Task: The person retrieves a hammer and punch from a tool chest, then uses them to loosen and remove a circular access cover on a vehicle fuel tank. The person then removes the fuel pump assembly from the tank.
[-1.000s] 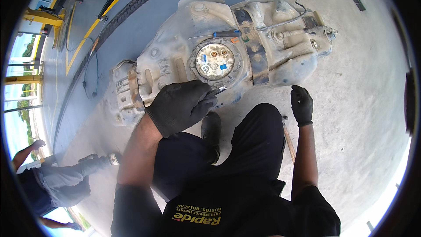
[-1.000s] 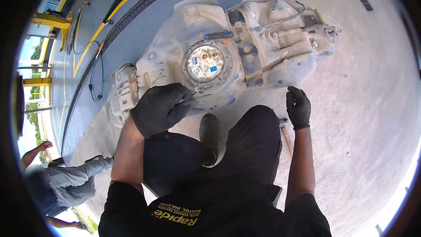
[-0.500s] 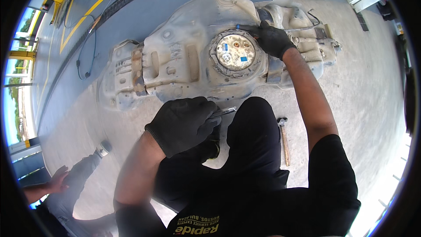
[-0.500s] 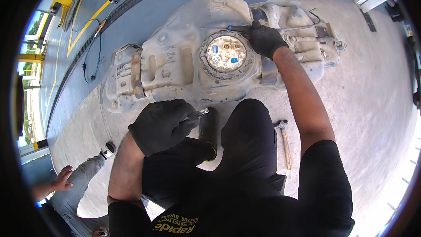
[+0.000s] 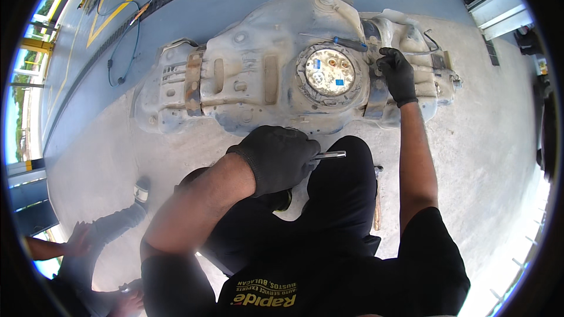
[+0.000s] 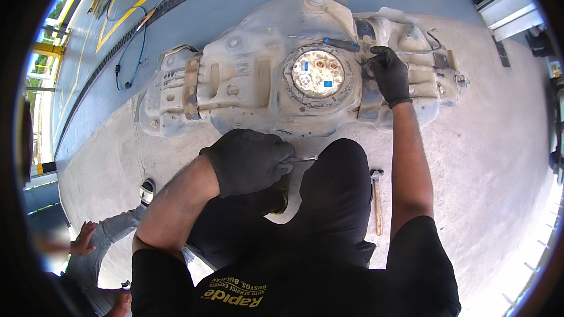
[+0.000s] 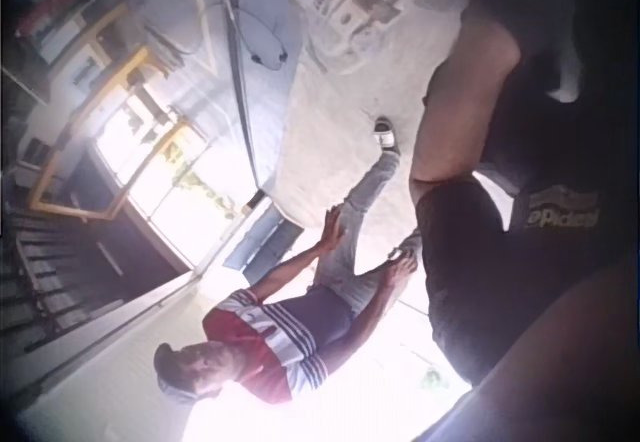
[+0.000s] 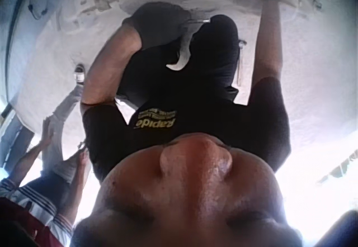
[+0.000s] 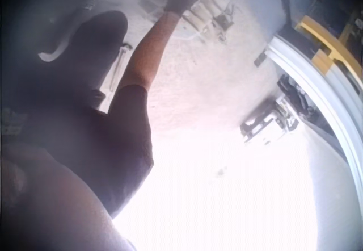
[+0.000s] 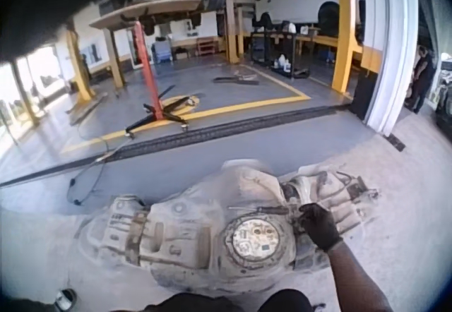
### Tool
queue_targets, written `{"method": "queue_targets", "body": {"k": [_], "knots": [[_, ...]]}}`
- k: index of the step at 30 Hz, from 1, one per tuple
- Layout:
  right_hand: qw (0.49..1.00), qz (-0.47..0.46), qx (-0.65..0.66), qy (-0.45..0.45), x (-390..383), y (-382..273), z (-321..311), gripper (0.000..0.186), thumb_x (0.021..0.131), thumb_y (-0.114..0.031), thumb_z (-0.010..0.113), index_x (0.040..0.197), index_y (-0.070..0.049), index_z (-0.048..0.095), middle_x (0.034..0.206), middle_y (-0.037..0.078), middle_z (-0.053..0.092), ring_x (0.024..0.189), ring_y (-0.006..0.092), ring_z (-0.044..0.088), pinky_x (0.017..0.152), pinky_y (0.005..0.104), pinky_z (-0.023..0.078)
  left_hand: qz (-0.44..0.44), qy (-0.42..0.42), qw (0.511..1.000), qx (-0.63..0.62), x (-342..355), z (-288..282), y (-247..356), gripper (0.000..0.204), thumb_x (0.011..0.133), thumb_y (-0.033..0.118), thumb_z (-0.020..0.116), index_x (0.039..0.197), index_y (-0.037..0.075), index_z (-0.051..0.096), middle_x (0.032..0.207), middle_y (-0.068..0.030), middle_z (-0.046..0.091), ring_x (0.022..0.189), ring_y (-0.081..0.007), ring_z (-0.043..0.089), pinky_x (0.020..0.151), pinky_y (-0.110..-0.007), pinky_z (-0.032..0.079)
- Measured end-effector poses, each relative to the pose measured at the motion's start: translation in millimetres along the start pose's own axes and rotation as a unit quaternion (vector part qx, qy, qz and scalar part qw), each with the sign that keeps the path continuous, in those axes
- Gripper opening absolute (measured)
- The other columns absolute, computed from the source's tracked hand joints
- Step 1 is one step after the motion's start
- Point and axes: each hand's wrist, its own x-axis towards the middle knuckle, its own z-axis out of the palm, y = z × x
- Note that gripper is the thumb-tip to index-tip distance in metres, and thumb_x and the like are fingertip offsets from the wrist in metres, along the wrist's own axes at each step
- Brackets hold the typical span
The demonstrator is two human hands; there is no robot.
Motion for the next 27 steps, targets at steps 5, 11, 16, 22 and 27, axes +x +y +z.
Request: {"method": "queue_targets", "body": {"k": [5,11,16,22,27], "knots": [[0.992,0.067,0.102,-0.005,3.5,59.5,-9.6,0.022,0.094,-0.010,0.065,0.112,-0.005,0.076,0.097,0.012,0.077,0.079,0.0159,0.070,0.074,0.0324,0.056,0.034,-0.010,0.999,0.006,7.2,3.4,8.4,0.024,0.095,0.029,0.063,0.104,0.007,0.068,0.095,-0.0139,0.072,0.091,-0.0354,0.072,0.082,-0.048,0.056],[0.974,-0.038,-0.215,-0.057,13.9,12.4,6.8,0.027,0.090,-0.027,0.072,0.100,-0.002,0.074,0.097,0.022,0.074,0.090,0.0365,0.071,0.083,0.0446,0.056,0.045,0.003,0.999,0.023,8.1,4.2,9.7,0.020,0.094,0.026,0.064,0.099,0.007,0.067,0.095,-0.0134,0.072,0.090,-0.0344,0.072,0.080,-0.047,0.057],[0.959,-0.023,-0.279,-0.045,18.3,12.4,14.5,0.029,0.088,-0.032,0.072,0.094,-0.004,0.073,0.094,0.022,0.073,0.096,0.0400,0.070,0.087,0.0490,0.054,0.053,-0.021,0.998,-0.002,9.1,2.8,13.1,0.015,0.090,0.022,0.066,0.097,0.009,0.067,0.093,-0.0108,0.071,0.091,-0.0321,0.072,0.080,-0.045,0.057],[0.959,-0.135,-0.249,-0.021,29.5,-20.0,32.7,0.027,0.089,-0.028,0.066,0.086,-0.001,0.069,0.085,0.023,0.069,0.085,0.0431,0.067,0.078,0.0509,0.054,0.059,0.022,0.998,0.031,-4.7,14.5,20.4,0.014,0.091,0.021,0.063,0.097,0.009,0.069,0.091,-0.0114,0.071,0.091,-0.0315,0.073,0.081,-0.046,0.057],[0.956,-0.249,-0.108,-0.115,-1.3,-112.0,110.2,0.023,0.090,-0.030,0.067,0.087,-0.007,0.071,0.085,0.016,0.069,0.083,0.0368,0.068,0.076,0.0478,0.054,0.064,-0.003,0.997,0.030,-1.6,11.2,30.6,0.017,0.093,0.020,0.061,0.099,0.007,0.071,0.093,-0.0137,0.074,0.090,-0.0312,0.074,0.081,-0.044,0.058]]}}
